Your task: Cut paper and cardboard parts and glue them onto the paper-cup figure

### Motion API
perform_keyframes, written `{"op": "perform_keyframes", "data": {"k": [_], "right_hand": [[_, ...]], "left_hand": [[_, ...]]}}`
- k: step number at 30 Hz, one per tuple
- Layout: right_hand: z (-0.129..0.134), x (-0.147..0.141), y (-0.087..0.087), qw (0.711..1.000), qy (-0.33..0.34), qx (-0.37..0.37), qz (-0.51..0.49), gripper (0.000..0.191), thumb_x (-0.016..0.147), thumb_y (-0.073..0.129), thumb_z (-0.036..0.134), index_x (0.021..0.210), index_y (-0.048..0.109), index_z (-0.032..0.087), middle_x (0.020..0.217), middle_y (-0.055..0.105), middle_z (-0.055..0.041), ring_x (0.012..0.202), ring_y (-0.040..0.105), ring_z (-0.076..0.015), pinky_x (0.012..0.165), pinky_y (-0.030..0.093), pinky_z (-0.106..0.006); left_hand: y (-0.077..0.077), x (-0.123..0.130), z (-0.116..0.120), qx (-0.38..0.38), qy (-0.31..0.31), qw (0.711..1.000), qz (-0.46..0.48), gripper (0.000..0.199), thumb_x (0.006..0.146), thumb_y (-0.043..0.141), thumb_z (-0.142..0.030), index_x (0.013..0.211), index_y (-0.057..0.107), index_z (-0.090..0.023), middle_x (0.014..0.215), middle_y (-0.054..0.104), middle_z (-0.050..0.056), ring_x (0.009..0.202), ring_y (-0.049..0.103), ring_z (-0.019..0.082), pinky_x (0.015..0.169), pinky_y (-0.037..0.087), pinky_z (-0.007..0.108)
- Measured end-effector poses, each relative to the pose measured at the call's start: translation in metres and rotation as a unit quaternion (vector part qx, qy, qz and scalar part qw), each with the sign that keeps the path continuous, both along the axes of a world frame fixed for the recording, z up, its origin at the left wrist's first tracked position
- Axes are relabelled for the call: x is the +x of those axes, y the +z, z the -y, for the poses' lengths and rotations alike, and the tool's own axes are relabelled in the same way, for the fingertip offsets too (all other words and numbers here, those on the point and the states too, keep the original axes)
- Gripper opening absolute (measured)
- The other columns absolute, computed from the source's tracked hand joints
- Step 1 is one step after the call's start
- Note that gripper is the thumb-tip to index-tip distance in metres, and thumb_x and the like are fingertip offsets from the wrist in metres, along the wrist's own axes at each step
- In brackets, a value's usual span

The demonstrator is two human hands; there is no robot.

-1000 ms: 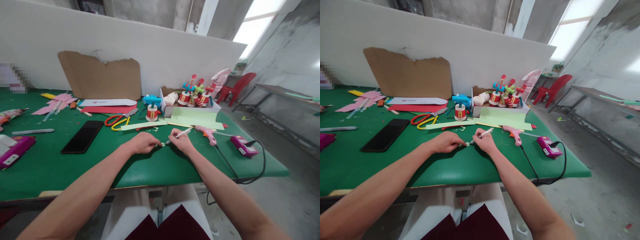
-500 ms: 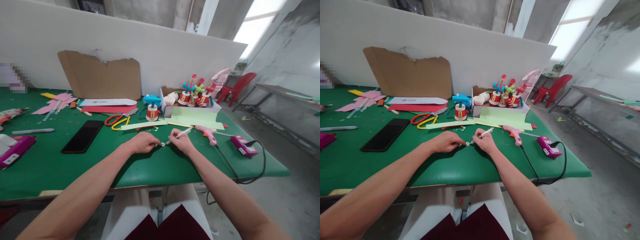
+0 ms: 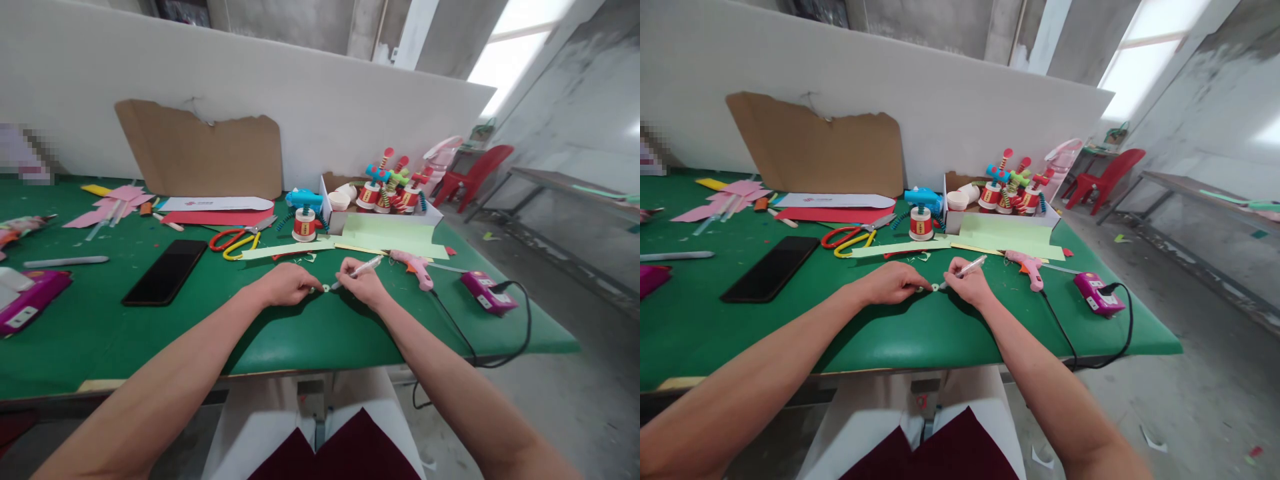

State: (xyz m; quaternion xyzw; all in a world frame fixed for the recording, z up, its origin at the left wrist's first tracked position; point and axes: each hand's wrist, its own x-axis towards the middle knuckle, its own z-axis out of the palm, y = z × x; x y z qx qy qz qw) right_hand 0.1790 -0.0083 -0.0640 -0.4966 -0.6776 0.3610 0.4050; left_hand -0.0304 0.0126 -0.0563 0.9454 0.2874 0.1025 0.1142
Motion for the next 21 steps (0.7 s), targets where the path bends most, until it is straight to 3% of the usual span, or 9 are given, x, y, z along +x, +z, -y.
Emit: {"op": "perform_keyframes", "data": {"k": [21], "right_hand": [[0.0006, -0.0018, 0.0013, 1.0, 0.012, -0.005, 0.0, 0.021, 0.069, 0.056, 0.031, 0.058, 0.042, 0.02, 0.05, 0.041, 0.0066, 0.045, 0.034, -0.007, 0.045, 0.028, -0.021]], "left_hand": [[0.0034, 0.0004, 0.0006, -0.012, 0.002, 1.0, -0.002, 0.04, 0.075, 0.048, -0.009, 0.103, 0.07, -0.029, 0.088, 0.073, -0.001, 0.081, 0.065, 0.015, 0.074, 0.045, 0.022]]}}
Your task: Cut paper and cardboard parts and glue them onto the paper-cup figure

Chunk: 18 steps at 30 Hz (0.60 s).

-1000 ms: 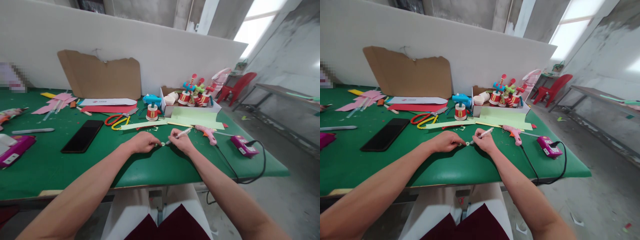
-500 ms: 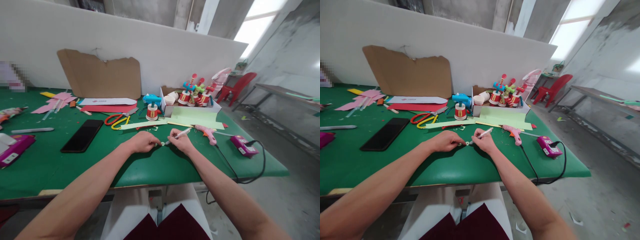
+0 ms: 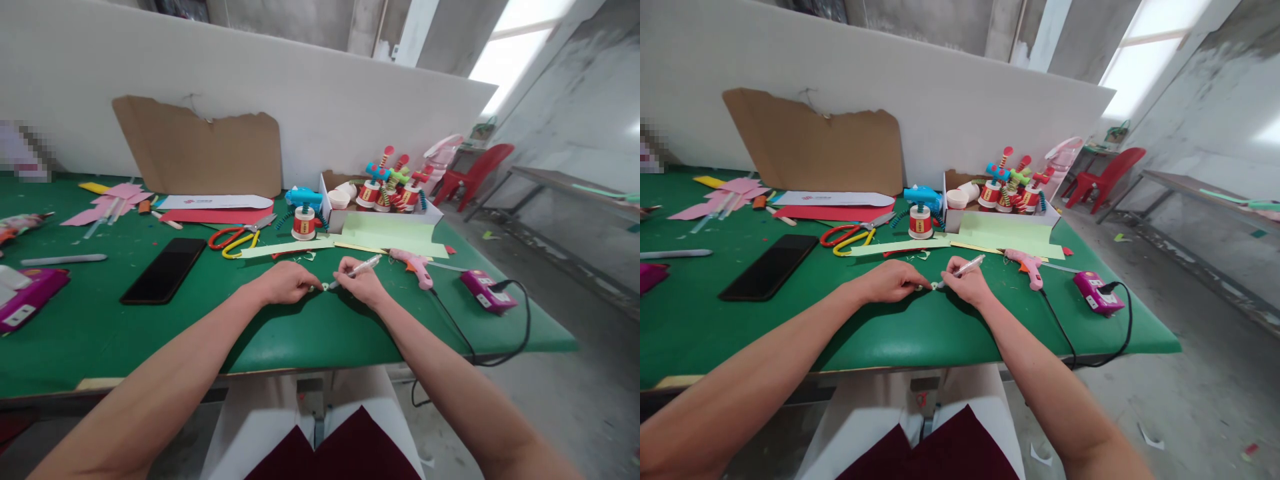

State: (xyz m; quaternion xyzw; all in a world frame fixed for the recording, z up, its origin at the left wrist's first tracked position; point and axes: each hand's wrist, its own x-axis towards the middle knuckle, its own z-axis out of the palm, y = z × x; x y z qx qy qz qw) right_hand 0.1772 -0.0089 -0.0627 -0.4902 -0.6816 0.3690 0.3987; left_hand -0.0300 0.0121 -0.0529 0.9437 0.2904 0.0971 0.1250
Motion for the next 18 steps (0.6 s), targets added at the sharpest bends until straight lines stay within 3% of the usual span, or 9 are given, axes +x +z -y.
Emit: {"op": "perform_keyframes", "data": {"k": [18], "right_hand": [[0.0009, -0.0011, 0.0002, 1.0, 0.011, -0.001, 0.002, 0.023, 0.07, 0.058, 0.034, 0.059, 0.043, 0.02, 0.05, 0.041, 0.0064, 0.045, 0.035, -0.0071, 0.045, 0.028, -0.021]], "left_hand": [[0.0018, 0.001, 0.0009, 0.004, 0.015, 1.0, -0.008, 0.039, 0.076, 0.046, -0.011, 0.104, 0.069, -0.025, 0.085, 0.073, 0.001, 0.079, 0.066, 0.016, 0.071, 0.045, 0.023]]}}
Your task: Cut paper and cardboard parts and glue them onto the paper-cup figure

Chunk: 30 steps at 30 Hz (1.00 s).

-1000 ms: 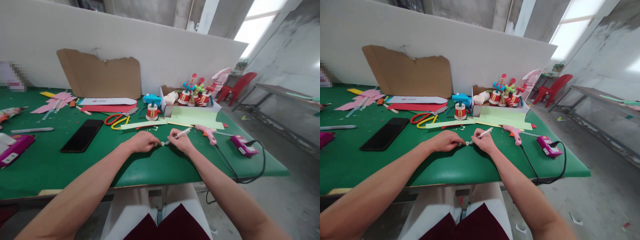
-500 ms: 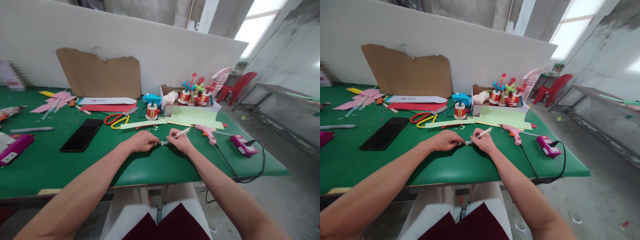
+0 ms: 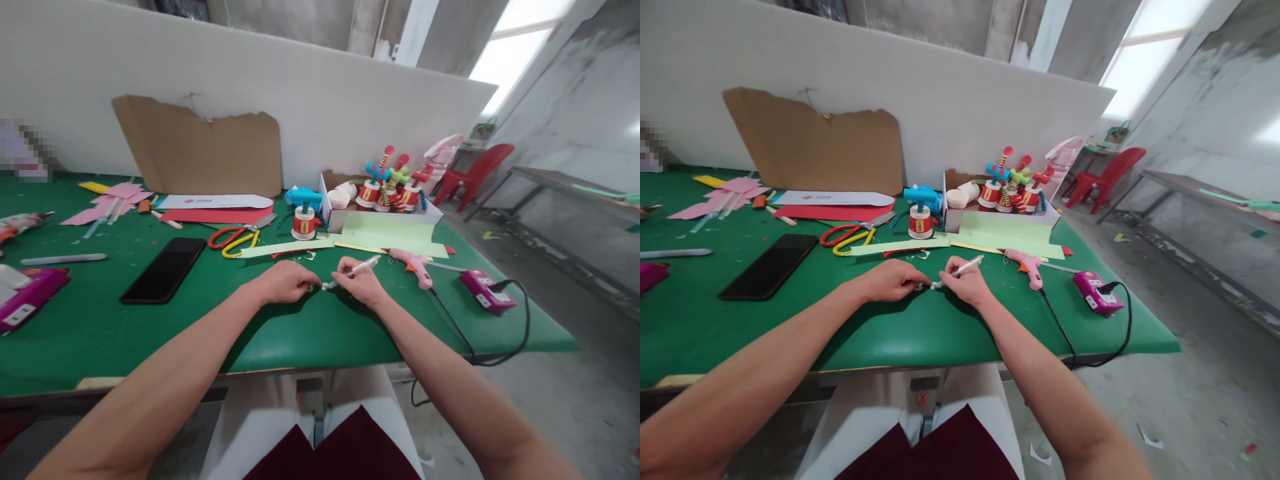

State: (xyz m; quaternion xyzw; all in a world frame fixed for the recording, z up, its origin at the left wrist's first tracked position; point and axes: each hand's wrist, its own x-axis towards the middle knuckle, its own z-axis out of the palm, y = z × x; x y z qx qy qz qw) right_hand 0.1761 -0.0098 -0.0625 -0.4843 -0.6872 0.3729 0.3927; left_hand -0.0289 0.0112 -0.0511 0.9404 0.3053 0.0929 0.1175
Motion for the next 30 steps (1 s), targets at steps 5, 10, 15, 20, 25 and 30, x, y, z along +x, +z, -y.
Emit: {"op": "perform_keyframes", "data": {"k": [5, 10, 15, 20, 25, 30], "right_hand": [[-0.0003, 0.0, -0.0003, 1.0, 0.004, 0.003, 0.005, 0.025, 0.071, 0.058, 0.035, 0.06, 0.043, 0.02, 0.051, 0.042, 0.0061, 0.045, 0.036, -0.0072, 0.045, 0.028, -0.021], [-0.0008, 0.0, -0.0009, 1.0, 0.005, 0.004, 0.006, 0.026, 0.072, 0.059, 0.036, 0.06, 0.043, 0.02, 0.051, 0.042, 0.0058, 0.046, 0.036, -0.0073, 0.045, 0.029, -0.021], [-0.001, -0.0001, -0.0014, 1.0, 0.006, 0.001, 0.008, 0.027, 0.071, 0.06, 0.038, 0.06, 0.044, 0.02, 0.05, 0.042, 0.0061, 0.045, 0.037, -0.0075, 0.045, 0.029, -0.021], [-0.0007, -0.0007, -0.0013, 1.0, 0.006, -0.001, 0.011, 0.028, 0.072, 0.06, 0.039, 0.06, 0.044, 0.02, 0.05, 0.043, 0.0062, 0.044, 0.037, -0.0074, 0.045, 0.029, -0.021], [-0.0007, -0.0008, -0.0015, 1.0, 0.003, 0.001, 0.01, 0.028, 0.072, 0.061, 0.039, 0.06, 0.045, 0.02, 0.05, 0.044, 0.0057, 0.045, 0.039, -0.0078, 0.045, 0.03, -0.021], [-0.0008, -0.0007, -0.0019, 1.0, 0.004, 0.0, 0.009, 0.027, 0.072, 0.061, 0.038, 0.061, 0.045, 0.02, 0.05, 0.045, 0.0056, 0.045, 0.038, -0.0078, 0.045, 0.03, -0.021]], "left_hand": [[-0.0006, 0.0, -0.0003, 0.004, 0.0, 1.0, 0.003, 0.038, 0.077, 0.047, -0.011, 0.104, 0.069, -0.026, 0.084, 0.073, 0.001, 0.077, 0.065, 0.016, 0.07, 0.045, 0.023], [0.0003, 0.0004, -0.0001, -0.001, 0.001, 1.0, -0.004, 0.039, 0.077, 0.046, -0.011, 0.105, 0.069, -0.026, 0.083, 0.073, 0.001, 0.077, 0.065, 0.016, 0.069, 0.044, 0.024], [0.0, 0.0001, -0.0005, 0.002, 0.002, 1.0, -0.002, 0.038, 0.076, 0.046, -0.012, 0.104, 0.069, -0.026, 0.084, 0.073, 0.001, 0.076, 0.065, 0.016, 0.069, 0.044, 0.023], [-0.0013, -0.0003, -0.001, 0.006, -0.001, 1.0, 0.001, 0.038, 0.077, 0.046, -0.014, 0.104, 0.069, -0.026, 0.083, 0.073, 0.0, 0.075, 0.064, 0.015, 0.069, 0.044, 0.022], [-0.0005, 0.0003, -0.0002, 0.007, 0.006, 1.0, -0.003, 0.038, 0.076, 0.046, -0.013, 0.103, 0.07, -0.026, 0.082, 0.073, 0.001, 0.074, 0.064, 0.016, 0.068, 0.044, 0.023], [0.0006, 0.0006, -0.0001, 0.002, 0.006, 1.0, -0.005, 0.039, 0.076, 0.047, -0.013, 0.104, 0.069, -0.026, 0.083, 0.073, 0.001, 0.075, 0.064, 0.016, 0.068, 0.044, 0.023]]}}
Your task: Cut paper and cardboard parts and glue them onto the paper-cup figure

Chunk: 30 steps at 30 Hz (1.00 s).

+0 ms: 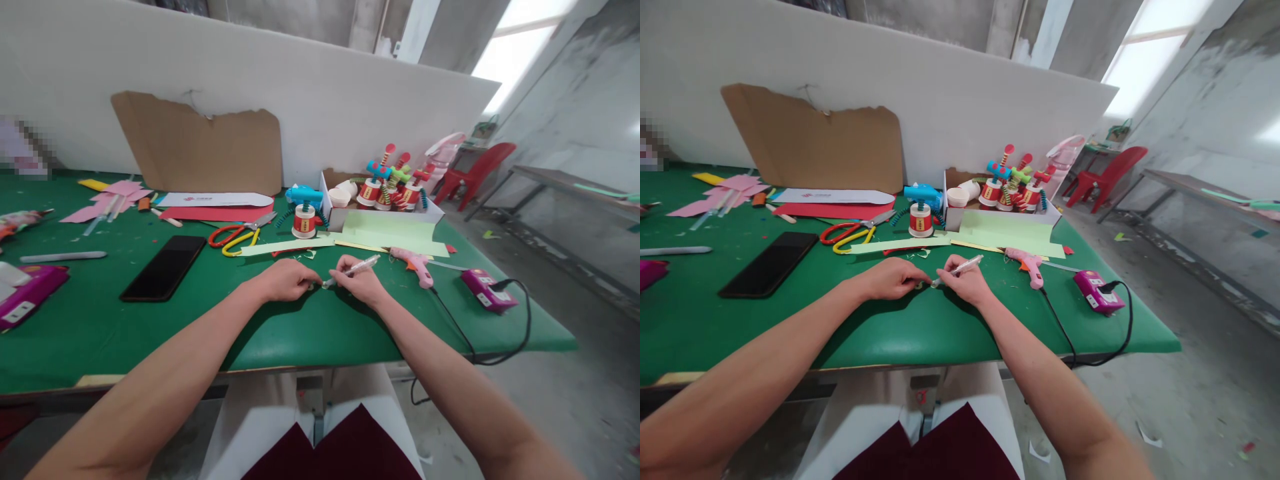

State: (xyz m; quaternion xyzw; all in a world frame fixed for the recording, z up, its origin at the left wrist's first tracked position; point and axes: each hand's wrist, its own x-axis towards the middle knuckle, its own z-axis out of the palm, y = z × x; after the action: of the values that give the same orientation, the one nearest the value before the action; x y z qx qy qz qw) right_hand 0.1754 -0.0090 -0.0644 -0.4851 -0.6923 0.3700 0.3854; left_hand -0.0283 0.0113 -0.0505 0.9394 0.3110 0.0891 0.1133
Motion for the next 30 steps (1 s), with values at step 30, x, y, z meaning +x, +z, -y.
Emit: {"op": "perform_keyframes", "data": {"k": [30], "right_hand": [[0.0, -0.001, 0.002, 1.0, -0.005, -0.006, 0.001, 0.025, 0.073, 0.061, 0.037, 0.062, 0.046, 0.02, 0.051, 0.049, 0.0046, 0.046, 0.04, -0.0085, 0.047, 0.032, -0.021]], "left_hand": [[0.017, -0.003, 0.013, -0.025, -0.03, 0.998, -0.045, 0.05, 0.071, 0.048, -0.009, 0.112, 0.066, -0.032, 0.067, 0.07, -0.002, 0.056, 0.059, 0.012, 0.057, 0.038, 0.021]]}}
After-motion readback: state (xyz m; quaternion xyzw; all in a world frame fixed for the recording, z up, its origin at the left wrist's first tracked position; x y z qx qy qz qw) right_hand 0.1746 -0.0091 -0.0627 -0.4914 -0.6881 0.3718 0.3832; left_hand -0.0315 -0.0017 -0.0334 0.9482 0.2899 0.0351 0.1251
